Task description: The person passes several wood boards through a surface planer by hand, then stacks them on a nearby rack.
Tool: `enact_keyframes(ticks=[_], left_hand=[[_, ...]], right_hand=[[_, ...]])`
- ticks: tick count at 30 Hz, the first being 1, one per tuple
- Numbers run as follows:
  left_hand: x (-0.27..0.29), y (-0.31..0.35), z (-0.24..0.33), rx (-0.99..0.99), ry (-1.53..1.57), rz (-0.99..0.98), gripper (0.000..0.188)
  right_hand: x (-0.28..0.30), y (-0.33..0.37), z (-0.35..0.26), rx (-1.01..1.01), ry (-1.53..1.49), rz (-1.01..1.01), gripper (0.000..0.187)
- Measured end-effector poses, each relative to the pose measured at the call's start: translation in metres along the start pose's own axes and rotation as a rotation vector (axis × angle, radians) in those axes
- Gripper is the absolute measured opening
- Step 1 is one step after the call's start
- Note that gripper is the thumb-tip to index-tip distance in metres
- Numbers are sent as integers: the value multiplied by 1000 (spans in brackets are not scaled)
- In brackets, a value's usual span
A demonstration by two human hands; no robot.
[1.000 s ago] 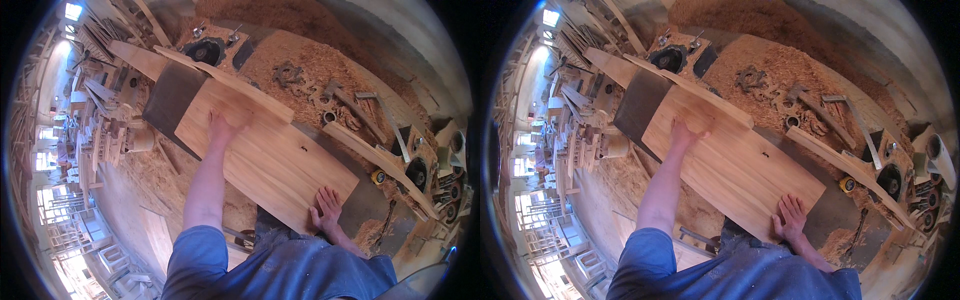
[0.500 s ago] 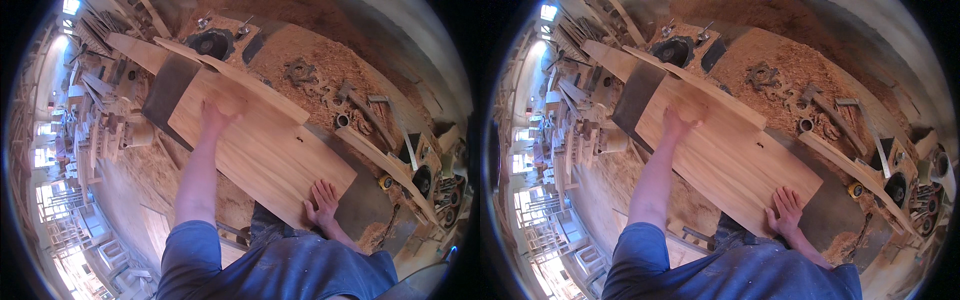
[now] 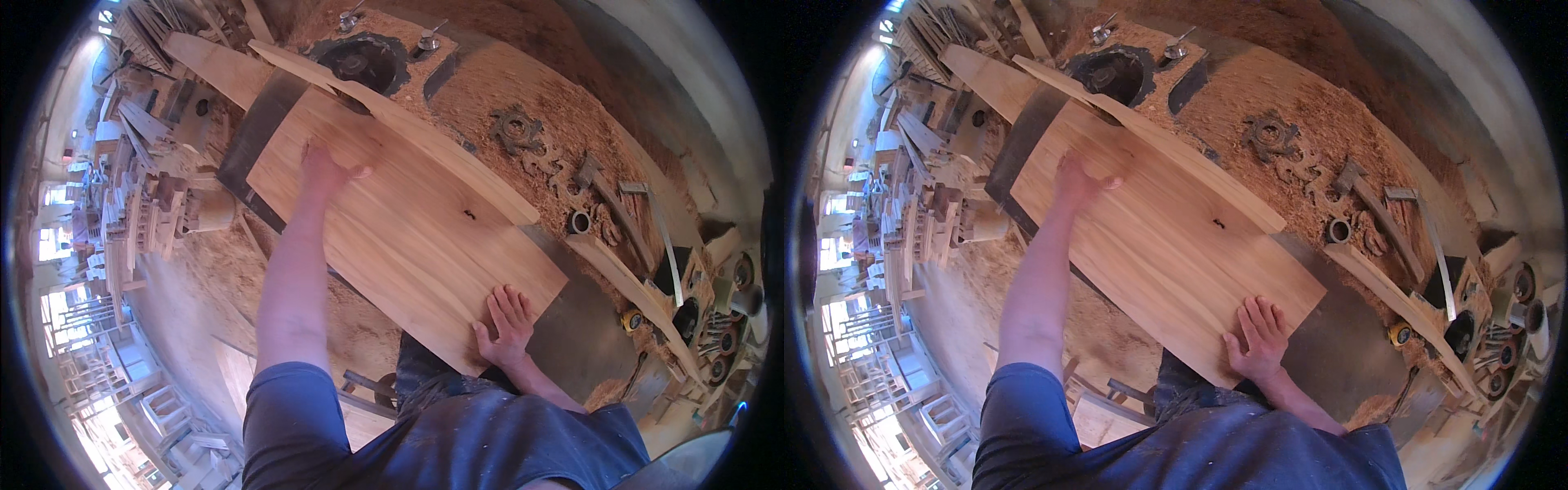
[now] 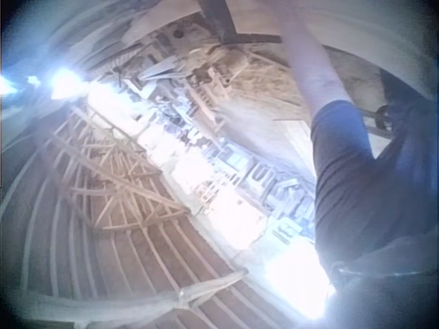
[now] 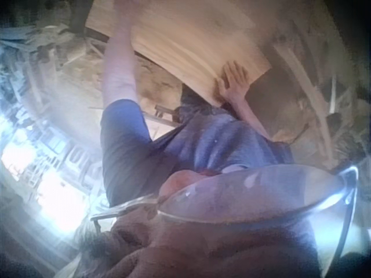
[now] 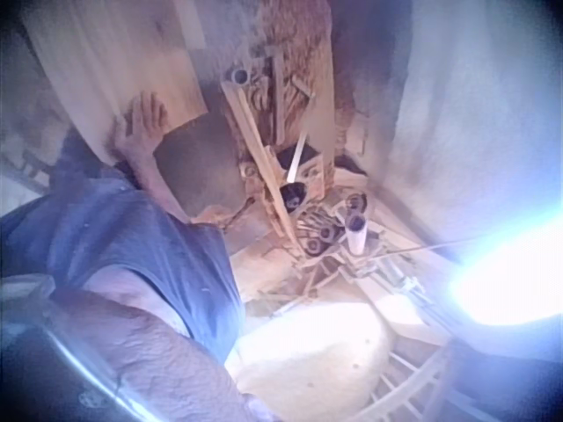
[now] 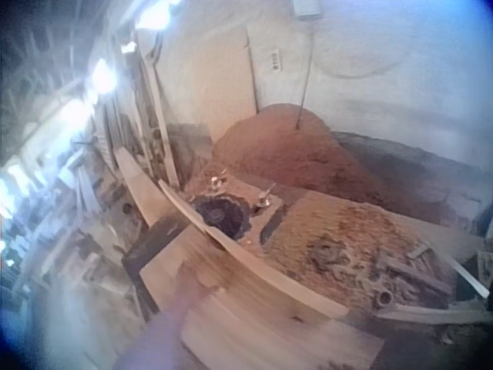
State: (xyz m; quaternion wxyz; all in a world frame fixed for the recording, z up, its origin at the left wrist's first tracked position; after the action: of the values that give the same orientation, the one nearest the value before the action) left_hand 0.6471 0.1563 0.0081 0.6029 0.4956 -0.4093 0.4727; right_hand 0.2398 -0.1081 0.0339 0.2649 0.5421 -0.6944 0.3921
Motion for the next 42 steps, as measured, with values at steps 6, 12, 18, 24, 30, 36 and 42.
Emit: enact_keyframes(ticks=[6,12,18,24,30,36,42], left_hand=[[17,-32,-15,-15,-55,-54,140],[24,-78,-53,-3,-72,2,132],[41,-121,-83,10,-18,-46,132],[44,-134,-86,-82,11,18,133],[20,-125,-94,-81,-101,18,128],[18,-32,-36,-90,-138,-81,125],[7,-7,-35,-86,-120,-8,114]], right_hand=[[-26,-32,-17,22,24,-7,55],[-56,-68,-37,21,10,-17,55],[-84,-110,-59,28,19,-13,54],[-88,-122,-68,30,38,13,52],[-82,-124,-76,67,31,-38,50],[-80,-121,-55,160,26,-37,45],[-83,-127,-60,70,-3,44,45]])
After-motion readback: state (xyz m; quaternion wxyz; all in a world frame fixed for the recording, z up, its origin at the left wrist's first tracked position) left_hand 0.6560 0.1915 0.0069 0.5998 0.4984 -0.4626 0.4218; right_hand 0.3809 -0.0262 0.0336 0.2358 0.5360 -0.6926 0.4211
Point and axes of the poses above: each hand's wrist, its own y-axis away from the middle knuckle, its own x-axis out of the back of the hand, z = x × y, the point moved 8 cm from there along -y, towards the middle knuckle, and after that the axes turned 3 degrees about x, right-handed, at the moved point
